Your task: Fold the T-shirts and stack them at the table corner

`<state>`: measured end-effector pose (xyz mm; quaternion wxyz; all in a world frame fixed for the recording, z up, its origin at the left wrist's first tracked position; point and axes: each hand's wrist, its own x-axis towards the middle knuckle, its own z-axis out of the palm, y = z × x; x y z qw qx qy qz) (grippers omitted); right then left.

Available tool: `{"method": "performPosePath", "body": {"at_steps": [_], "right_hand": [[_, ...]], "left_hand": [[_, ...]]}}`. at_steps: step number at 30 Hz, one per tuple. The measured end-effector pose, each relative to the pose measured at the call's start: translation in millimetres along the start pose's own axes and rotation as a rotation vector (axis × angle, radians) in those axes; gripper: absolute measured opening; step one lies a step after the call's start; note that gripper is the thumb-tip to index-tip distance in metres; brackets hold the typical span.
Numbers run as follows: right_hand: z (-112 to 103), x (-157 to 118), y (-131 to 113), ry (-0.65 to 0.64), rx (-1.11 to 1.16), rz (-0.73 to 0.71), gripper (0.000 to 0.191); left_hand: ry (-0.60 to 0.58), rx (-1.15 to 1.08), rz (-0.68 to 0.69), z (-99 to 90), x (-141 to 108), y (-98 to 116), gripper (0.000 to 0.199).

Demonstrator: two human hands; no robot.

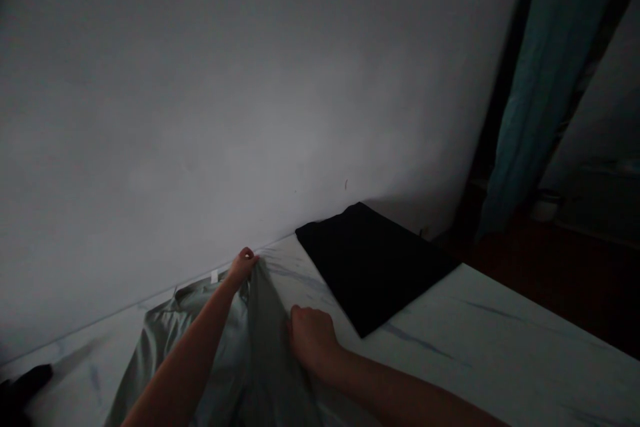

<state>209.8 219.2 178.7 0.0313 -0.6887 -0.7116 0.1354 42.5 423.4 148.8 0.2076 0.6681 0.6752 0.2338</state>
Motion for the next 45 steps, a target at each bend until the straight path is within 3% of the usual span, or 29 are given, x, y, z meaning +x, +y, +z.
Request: {"method": "performPosePath", "body": {"at_steps": [8,14,17,22,27,33,36,40,45], "right_hand": [[-3.2,-0.6,-7.4,-0.012,-0.073,-0.001,0.033],[1.0,-3.2,-9.4,0.073,-0.028,-0.103,0.036],[-3.5,19.7,-13.7,0.127,-0.030,-0.188,0.030],[-23.4,97.4,-24.9,0.199,0.009,-0.275,0.030],[-34.7,165.8,-34.1,0.079,0.054,-0.462,0.030],[-30.4,202.3,-37.7,-0.149,0.054,-0.547,0.028],[-28.9,209.5,-37.8,-0.217,0.052,-0.552,0.019],[-28.6,213.4,-38.2,-0.274,0.075,-0.563,0.009],[-28.0,214.2,-35.3,-0.276,0.153,-0.568,0.007]], "left_hand": [[-0.004,-0.087,0.059,9.3,-12.3,0.0,0.012],[-0.015,-0.122,0.101,4.1,-16.0,5.3,0.018],[0.006,-0.084,0.086,-1.3,-21.1,10.6,0.020],[0.074,0.028,0.036,-23.0,-49.9,11.8,0.020],[0.037,0.334,0.122,-58.3,-109.5,-24.6,0.023],[-0.139,0.481,0.040,-99.4,-179.0,-78.3,0.025],[-0.235,0.445,-0.049,-109.7,-190.7,-89.9,0.027],[-0.285,0.250,-0.075,-106.7,-188.7,-97.0,0.019],[-0.175,0.039,0.041,-93.2,-189.9,-103.8,0.016]]}}
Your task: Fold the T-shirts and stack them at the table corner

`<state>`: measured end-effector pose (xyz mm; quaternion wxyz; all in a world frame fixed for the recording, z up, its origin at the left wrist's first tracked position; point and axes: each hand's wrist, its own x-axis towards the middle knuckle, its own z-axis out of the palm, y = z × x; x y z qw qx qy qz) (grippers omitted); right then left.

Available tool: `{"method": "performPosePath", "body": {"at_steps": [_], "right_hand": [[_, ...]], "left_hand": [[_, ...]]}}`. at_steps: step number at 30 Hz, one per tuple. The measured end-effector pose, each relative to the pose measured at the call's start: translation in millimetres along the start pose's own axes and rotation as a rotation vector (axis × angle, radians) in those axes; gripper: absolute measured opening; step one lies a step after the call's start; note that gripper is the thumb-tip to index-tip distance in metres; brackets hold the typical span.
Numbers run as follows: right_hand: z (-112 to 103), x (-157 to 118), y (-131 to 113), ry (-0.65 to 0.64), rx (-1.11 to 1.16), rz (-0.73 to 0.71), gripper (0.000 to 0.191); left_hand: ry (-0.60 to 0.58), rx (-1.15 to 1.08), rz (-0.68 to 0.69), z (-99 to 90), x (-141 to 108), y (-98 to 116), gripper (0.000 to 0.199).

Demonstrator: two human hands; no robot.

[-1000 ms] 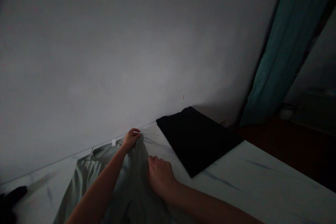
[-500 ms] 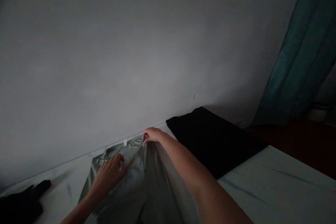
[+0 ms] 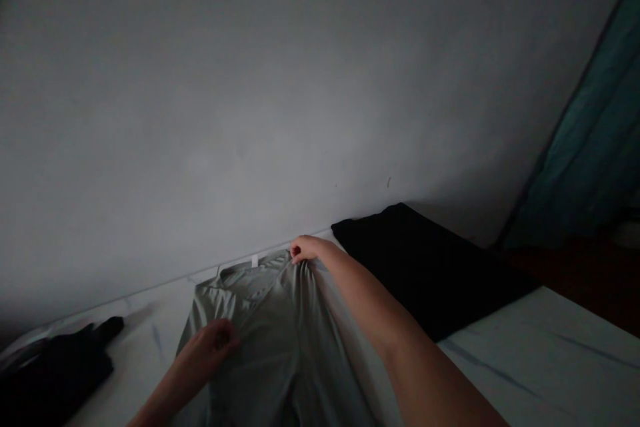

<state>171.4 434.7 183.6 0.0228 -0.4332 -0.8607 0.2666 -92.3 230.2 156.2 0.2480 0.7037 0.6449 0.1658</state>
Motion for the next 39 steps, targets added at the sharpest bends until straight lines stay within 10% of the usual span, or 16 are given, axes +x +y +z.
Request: {"method": "performPosePath", "body": {"at_steps": [11,22,39], "right_hand": [[5.2,-4.3,13.6,0.065,0.059,0.038,0.007],[15.1,-4.3,15.1,0.219,-0.044,0.027,0.008],[23.1,-18.2,-17.2,0.552,-0.131,0.142,0.015]], "left_hand": [[0.029,-0.639,-0.227,0.7,-0.3,8.1,0.056],[-0.027,-0.250,-0.196,6.8,7.4,-25.1,0.023],[-0.088,0.118,-0.157,-7.6,-5.9,-3.1,0.006]]}}
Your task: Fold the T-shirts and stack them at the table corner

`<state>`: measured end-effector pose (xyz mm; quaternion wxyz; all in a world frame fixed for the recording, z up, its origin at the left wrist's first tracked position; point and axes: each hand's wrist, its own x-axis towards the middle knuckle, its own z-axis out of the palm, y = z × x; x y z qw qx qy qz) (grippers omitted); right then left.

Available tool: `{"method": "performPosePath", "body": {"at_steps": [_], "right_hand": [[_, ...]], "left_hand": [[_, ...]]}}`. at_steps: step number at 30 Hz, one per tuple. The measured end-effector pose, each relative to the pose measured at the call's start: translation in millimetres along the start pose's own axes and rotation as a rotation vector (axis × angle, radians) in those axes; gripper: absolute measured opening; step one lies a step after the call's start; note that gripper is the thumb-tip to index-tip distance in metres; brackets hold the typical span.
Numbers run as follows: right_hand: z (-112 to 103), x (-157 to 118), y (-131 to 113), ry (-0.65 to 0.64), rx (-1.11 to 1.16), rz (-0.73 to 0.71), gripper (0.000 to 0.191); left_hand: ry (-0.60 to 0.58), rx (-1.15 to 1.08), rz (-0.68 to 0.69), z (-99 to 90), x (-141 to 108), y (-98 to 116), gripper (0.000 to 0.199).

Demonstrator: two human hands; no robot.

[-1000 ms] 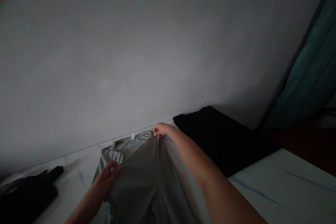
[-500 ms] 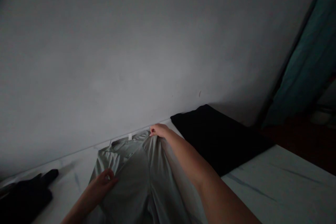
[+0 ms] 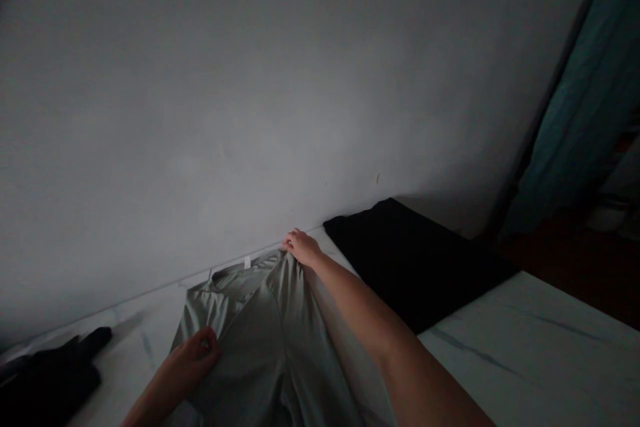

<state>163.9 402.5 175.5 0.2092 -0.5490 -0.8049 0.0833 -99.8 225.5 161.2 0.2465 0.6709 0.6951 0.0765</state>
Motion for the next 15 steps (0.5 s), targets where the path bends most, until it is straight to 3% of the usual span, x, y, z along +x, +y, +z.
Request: {"method": "performPosePath", "body": {"at_steps": [4,6,9,11,13,15], "right_hand": [[-5.3,-36.5,-10.6,0.093,-0.061,0.034,0.026],[-1.1,-65.0,-13.6,0.016,-0.071,-0.120,0.034],[6.0,-101.4,-11.1,-0.202,-0.097,-0.336,0.057],[6.5,-111.4,-8.3,-0.275,-0.160,-0.218,0.063],[4.3,-110.1,-8.7,-0.259,-0.247,-0.005,0.064],[2.7,-104.0,-13.0,-0.209,-0.291,0.087,0.065]], "left_hand": [[-0.004,-0.005,0.023,0.1,-1.6,-1.2,0.006],[0.005,-0.013,0.039,1.3,-1.9,-2.4,0.005],[0.021,-0.027,0.042,3.1,-1.7,-3.3,0.004],[0.018,-0.034,0.045,3.3,-1.7,-2.6,0.004],[0.014,-0.033,0.047,3.1,-1.8,-1.4,0.004],[0.015,-0.018,0.041,3.1,-1.8,-0.7,0.004]]}}
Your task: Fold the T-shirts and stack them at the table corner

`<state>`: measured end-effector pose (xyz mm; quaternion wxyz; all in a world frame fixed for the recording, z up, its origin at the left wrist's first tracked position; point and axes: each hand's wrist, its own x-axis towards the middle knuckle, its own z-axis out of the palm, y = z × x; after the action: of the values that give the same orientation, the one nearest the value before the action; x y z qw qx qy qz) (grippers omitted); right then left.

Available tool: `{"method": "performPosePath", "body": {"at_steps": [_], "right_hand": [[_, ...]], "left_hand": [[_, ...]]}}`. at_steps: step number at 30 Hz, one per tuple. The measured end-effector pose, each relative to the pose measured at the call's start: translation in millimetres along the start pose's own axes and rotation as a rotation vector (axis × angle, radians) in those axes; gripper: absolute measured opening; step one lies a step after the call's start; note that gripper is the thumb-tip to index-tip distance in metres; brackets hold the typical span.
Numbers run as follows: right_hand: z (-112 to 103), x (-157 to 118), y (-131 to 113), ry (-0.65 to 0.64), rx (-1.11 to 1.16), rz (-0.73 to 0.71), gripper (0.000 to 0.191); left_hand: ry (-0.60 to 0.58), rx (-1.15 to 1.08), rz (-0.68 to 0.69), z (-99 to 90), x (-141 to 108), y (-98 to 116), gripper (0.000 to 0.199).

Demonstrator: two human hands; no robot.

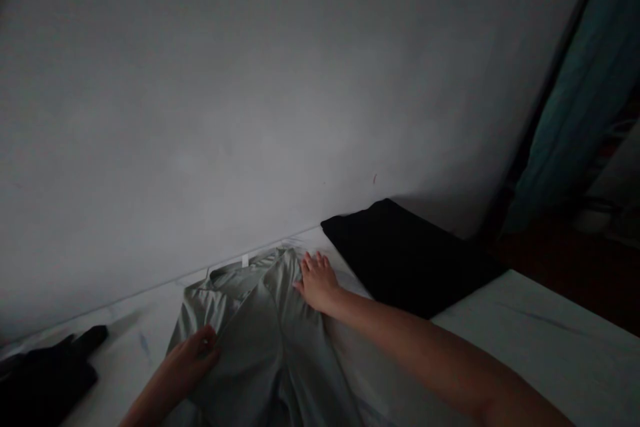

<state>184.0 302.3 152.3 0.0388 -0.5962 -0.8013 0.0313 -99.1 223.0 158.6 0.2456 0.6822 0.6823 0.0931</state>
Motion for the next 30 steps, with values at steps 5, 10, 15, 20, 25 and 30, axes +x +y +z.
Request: {"method": "performPosePath", "body": {"at_steps": [5,10,15,20,25,30], "right_hand": [[2.8,3.8,-11.7,-0.039,0.130,-0.234,0.069],[8.1,-0.1,-8.1,-0.035,0.163,-0.157,0.073],[6.8,-1.4,-6.8,-0.010,0.177,-0.153,0.074],[8.0,-2.9,-7.0,0.008,0.165,-0.152,0.075],[0.5,-3.8,-11.6,-0.030,0.118,-0.091,0.074],[-18.7,-41.3,-26.5,-0.017,0.106,-0.089,0.064]], "left_hand": [[-0.006,0.078,0.002,2.1,0.8,-2.3,0.006],[0.014,0.120,0.000,0.0,0.1,-1.5,0.008],[0.074,0.095,0.005,-3.0,-0.8,-2.5,0.008],[0.045,0.143,-0.008,-5.9,-3.5,-0.8,0.006],[0.112,0.199,-0.060,-7.8,-17.4,10.9,0.020],[0.339,0.249,0.114,-4.1,-61.6,32.8,0.021]]}}
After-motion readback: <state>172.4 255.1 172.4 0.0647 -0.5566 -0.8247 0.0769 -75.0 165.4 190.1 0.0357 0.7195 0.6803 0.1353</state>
